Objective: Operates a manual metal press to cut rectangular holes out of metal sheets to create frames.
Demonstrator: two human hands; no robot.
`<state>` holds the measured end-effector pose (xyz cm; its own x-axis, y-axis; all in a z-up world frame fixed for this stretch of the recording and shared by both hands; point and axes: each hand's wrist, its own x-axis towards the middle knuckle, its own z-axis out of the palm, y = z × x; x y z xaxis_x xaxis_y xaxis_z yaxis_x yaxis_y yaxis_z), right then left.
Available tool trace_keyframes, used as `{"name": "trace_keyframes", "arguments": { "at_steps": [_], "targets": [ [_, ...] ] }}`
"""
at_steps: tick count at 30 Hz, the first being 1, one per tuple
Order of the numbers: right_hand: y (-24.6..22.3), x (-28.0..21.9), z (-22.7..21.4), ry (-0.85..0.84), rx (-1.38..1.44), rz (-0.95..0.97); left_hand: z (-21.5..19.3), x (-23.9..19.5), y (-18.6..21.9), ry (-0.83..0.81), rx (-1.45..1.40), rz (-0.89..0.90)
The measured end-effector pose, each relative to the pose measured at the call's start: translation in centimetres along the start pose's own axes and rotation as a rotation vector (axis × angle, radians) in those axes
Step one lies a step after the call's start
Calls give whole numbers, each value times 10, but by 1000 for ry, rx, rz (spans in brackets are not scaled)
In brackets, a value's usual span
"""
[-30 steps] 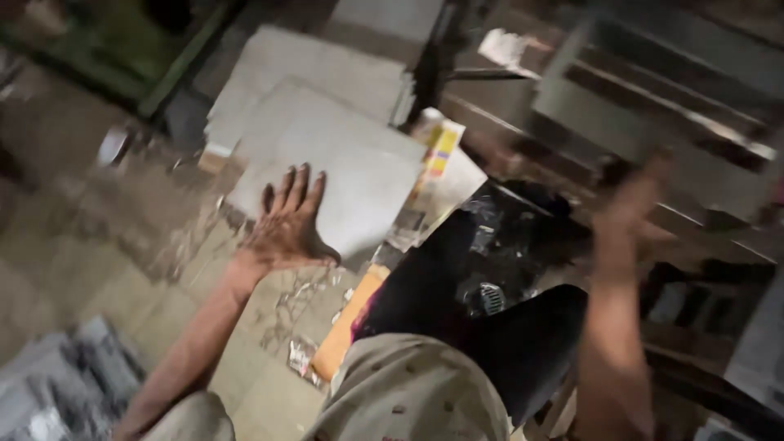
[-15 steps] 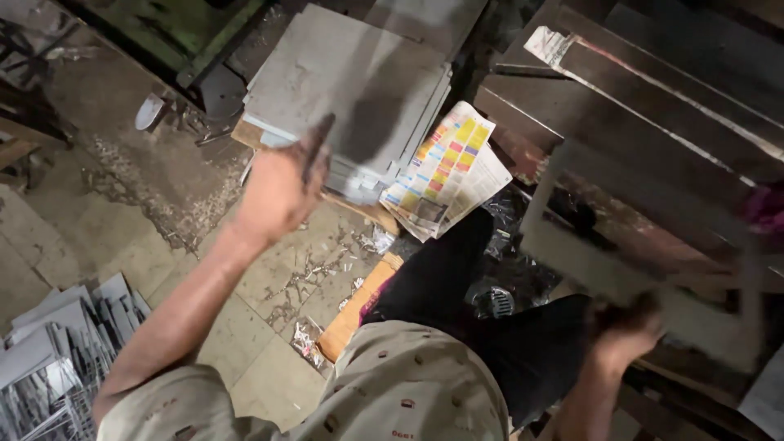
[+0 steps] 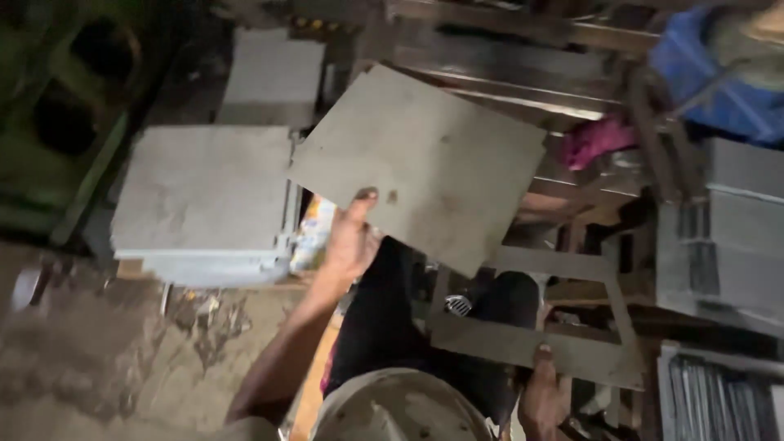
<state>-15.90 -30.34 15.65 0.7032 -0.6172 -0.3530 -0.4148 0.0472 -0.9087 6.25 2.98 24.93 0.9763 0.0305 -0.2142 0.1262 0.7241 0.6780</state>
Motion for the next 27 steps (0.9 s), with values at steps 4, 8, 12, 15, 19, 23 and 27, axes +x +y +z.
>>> {"name": "trace_keyframes", "arguments": {
  "at_steps": [4,8,12,15,19,23,27],
  "targets": [
    [49,26,-15,40,-300,31,49,55,-61,-75,-67,44],
    [43,18,-14,43,151,245,48,153,-133,-49,21,62],
    [-5,1,1,63,179,197,81,242,-149,68,208,81],
    [24,14,-5,47,-112,161,135,258,-109,223,173,-147],
    [64,23,-5,144,-841,-1001,130,266,-108,-105,-83,-81],
    [55,18,12,-70,69,224,116,300,-139,-20,-64,92],
    [92,28,3,-225,-256,164,124,317,-143,-28,-54,162]
  ]
}}
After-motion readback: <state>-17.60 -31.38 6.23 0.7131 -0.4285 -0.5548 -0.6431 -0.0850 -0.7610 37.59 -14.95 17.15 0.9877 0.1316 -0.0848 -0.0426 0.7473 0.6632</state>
